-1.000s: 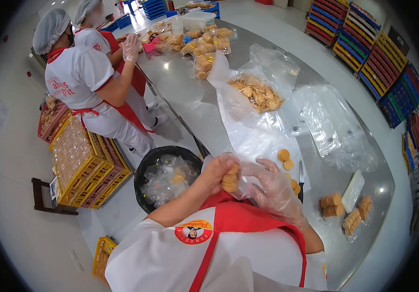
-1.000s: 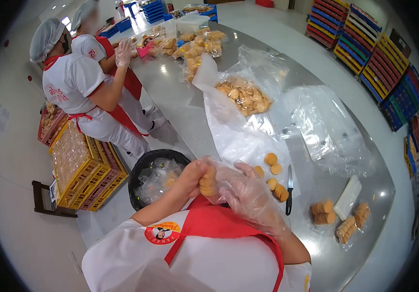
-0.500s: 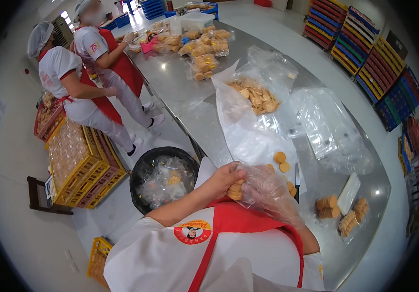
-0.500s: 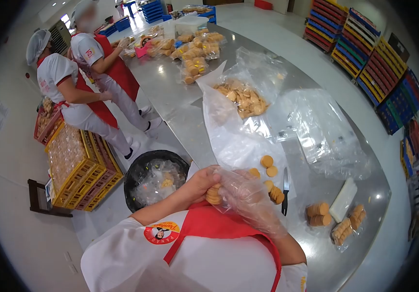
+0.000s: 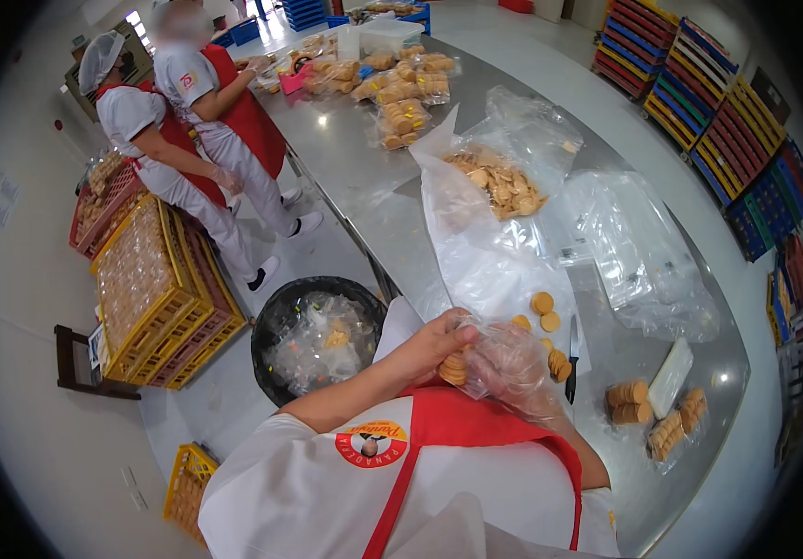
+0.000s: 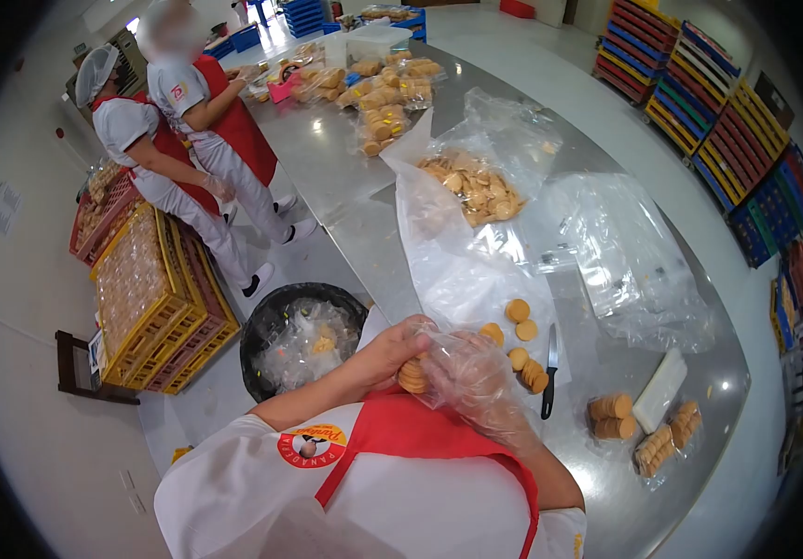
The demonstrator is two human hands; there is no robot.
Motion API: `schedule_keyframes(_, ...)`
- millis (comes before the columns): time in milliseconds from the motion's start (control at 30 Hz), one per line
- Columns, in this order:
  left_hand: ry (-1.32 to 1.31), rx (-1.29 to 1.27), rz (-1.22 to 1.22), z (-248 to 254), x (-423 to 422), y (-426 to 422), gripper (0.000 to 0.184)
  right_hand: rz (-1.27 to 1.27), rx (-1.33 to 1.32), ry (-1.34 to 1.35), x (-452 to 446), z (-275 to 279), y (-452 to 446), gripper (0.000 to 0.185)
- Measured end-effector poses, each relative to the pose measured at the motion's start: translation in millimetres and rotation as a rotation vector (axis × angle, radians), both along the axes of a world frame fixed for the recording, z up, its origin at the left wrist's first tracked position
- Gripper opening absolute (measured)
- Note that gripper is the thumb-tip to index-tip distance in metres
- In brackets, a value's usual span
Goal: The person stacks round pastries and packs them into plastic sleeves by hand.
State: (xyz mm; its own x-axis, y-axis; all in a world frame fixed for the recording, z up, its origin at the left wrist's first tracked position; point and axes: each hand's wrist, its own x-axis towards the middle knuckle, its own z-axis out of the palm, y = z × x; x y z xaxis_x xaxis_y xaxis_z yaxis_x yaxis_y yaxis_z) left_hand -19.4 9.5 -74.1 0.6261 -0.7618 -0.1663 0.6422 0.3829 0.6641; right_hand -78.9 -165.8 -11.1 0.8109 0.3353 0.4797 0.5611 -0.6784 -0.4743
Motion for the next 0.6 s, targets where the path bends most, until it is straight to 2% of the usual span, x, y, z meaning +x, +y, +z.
schedule_keyframes(100, -0.016, -0.080, 0.015, 0.2, 2.6, 8.1, 0.058, 0.022, -0.065, -0.060, 1.0, 2.8, 0.2, 0.029)
schedule_keyframes(200, -0.126, -0.253, 0.055, 10.1, 0.7, 14.6, 0.072, -0.057, 0.330, 0.392, -3.3, 8.1, 3.0, 0.035)
schedule_keyframes(267, -0.253, -0.303, 0.050, 17.2, -2.8, 19.4, 0.082, -0.090, 0.745, 0.735, -6.5, 12.9, 4.9, 0.040)
schedule_keyframes(300, -0.384, -0.219, 0.046, 14.7, -3.6, 21.1, 0.085, -0.106, 0.954, 0.906, -7.3, 13.9, 5.1, 0.043)
schedule_keyframes(367, -0.643, -0.045, 0.037, 7.4, -5.2, 24.8, 0.090, -0.043, 1.011, 1.001, -5.9, 11.8, -1.6, 0.046)
schedule_keyframes(400, -0.898, 0.175, 0.018, 17.3, -5.8, 27.0, 0.092, -0.010, 1.039, 1.049, -4.9, 12.7, -3.9, 0.047)
schedule_keyframes(500, -0.891, 0.219, 0.007, 21.8, -10.4, 24.8, 0.087, -0.110, 0.718, 1.128, -8.1, 29.9, -7.7, 0.054)
schedule_keyframes(600, -0.862, 0.252, -0.035, 21.3, -8.6, 28.1, 0.084, -0.020, 0.581, 1.004, -11.0, 18.1, -10.0, 0.061)
